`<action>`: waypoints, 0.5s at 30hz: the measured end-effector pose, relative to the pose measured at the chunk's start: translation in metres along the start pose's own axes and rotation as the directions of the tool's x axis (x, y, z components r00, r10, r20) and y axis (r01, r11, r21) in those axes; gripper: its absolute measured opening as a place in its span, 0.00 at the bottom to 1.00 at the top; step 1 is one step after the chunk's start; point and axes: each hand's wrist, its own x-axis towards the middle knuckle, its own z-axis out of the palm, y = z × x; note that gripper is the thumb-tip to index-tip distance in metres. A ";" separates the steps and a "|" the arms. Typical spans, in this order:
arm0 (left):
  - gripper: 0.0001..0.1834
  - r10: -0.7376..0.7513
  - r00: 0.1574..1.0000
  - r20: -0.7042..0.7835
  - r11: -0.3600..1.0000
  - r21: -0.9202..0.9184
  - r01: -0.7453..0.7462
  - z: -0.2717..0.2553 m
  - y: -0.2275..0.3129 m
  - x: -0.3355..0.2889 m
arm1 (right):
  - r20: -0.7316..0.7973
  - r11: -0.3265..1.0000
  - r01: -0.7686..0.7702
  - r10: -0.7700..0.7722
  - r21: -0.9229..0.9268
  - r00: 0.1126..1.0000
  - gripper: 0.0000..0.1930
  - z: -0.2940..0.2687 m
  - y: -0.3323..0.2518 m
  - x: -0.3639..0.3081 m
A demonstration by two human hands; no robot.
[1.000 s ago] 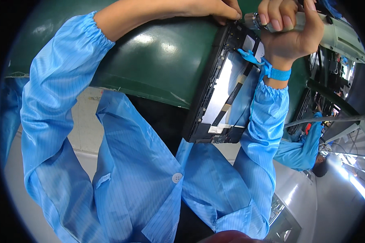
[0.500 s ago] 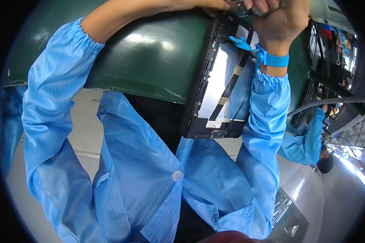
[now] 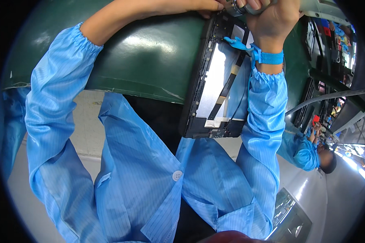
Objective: The worker is seen repairing or assembling a tablet device on a factory assembly line using an electric screwdriver.
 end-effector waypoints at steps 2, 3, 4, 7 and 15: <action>0.14 0.012 1.000 0.005 1.000 -0.010 -0.012 0.003 0.004 0.001 | 0.074 0.999 0.010 -0.013 0.030 0.997 0.18 -0.018 0.004 0.000; 0.14 0.016 1.000 0.007 1.000 0.000 -0.016 0.005 0.005 0.000 | 0.147 0.998 0.011 -0.020 0.061 0.989 0.16 -0.020 0.006 0.000; 0.13 0.080 0.992 -0.096 0.990 0.123 -0.068 0.008 0.006 -0.003 | 0.152 0.997 0.042 -0.051 0.062 0.987 0.14 -0.021 0.007 0.000; 0.13 0.456 0.836 -0.305 0.789 0.573 -0.221 0.018 0.009 -0.025 | -0.028 0.998 0.006 -0.004 0.058 1.000 0.13 0.000 0.003 -0.007; 0.50 -0.375 0.859 -0.349 0.814 0.319 0.485 0.152 0.064 -0.155 | -0.006 0.993 0.042 -0.041 0.109 0.999 0.09 -0.015 0.000 -0.012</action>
